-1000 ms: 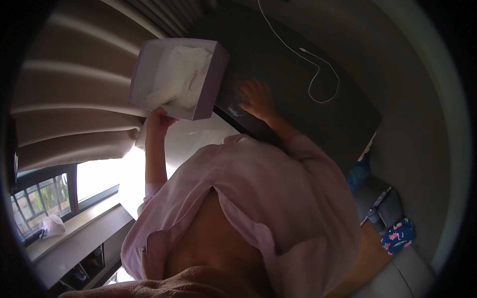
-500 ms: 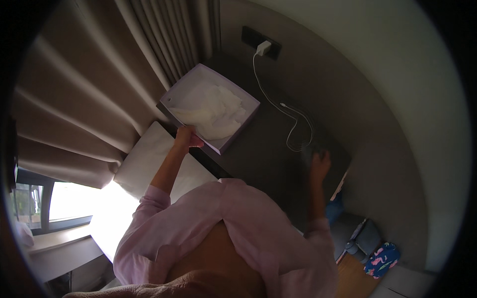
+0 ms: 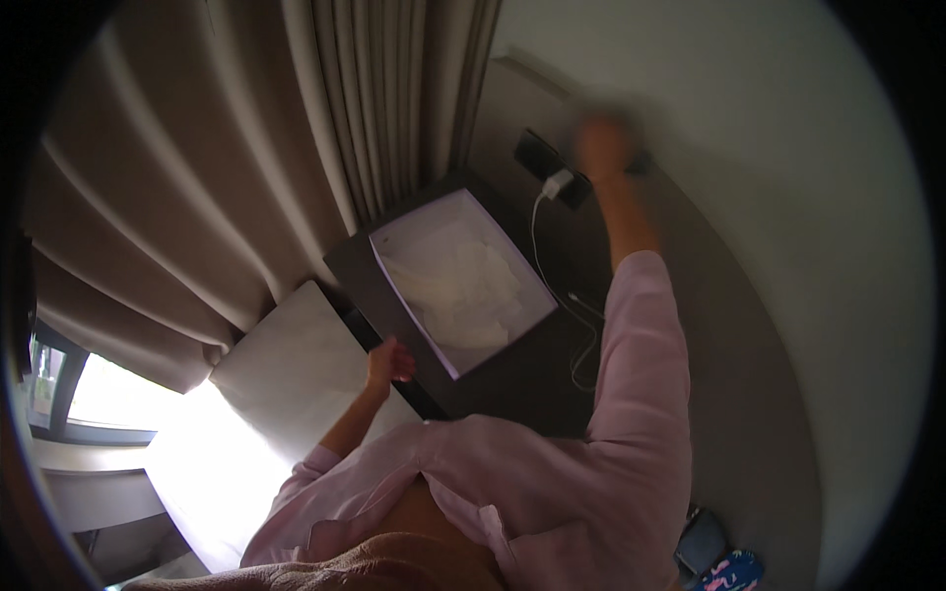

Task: The person wipes a table, the inside of a drawer, and a headboard using a cloth.

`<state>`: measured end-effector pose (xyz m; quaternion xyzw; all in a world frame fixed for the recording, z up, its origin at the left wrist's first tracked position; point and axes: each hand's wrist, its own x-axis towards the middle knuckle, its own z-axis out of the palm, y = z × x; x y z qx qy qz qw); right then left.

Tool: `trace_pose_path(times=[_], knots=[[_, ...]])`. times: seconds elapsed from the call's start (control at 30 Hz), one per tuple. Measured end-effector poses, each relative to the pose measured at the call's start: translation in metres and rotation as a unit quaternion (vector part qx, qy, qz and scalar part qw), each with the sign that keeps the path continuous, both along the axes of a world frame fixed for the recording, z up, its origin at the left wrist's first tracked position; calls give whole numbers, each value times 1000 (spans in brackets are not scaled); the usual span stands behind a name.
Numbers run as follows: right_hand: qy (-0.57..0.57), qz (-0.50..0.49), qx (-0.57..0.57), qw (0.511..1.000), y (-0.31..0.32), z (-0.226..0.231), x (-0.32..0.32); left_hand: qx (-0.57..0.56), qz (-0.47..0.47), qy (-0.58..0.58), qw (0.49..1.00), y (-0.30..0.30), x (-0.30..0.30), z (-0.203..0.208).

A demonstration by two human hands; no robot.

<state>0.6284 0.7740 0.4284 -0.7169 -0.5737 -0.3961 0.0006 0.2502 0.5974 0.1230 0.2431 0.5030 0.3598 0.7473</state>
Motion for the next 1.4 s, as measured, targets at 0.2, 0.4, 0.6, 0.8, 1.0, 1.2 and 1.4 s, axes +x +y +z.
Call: trace_pose_path(times=[0.2, 0.4, 0.6, 0.8, 1.0, 1.2, 1.4], knots=[[6, 114, 44, 992, 137, -27, -41, 72, 51, 119, 989, 2, 1, 7], [14, 155, 24, 988, 193, -27, -82, 49, 31, 153, 987, 11, 1, 17], [-26, 213, 65, 975, 197, -41, -60, 77, 39, 131, 988, 7, 4, 11], [-71, 224, 149, 961, 130, -41, -23, 142, 39, 156, 977, 6, 5, 6], [41, 12, 126, 991, -49, -22, 19, 175, 16, 167, 970, 7, 5, 4], [38, -120, 158, 979, -256, -22, 95, 234, 3, 195, 953, 3, 0, -4], [51, -214, 254, 942, -474, -33, 200, 266, -21, 261, 928, -4, 7, -4]])
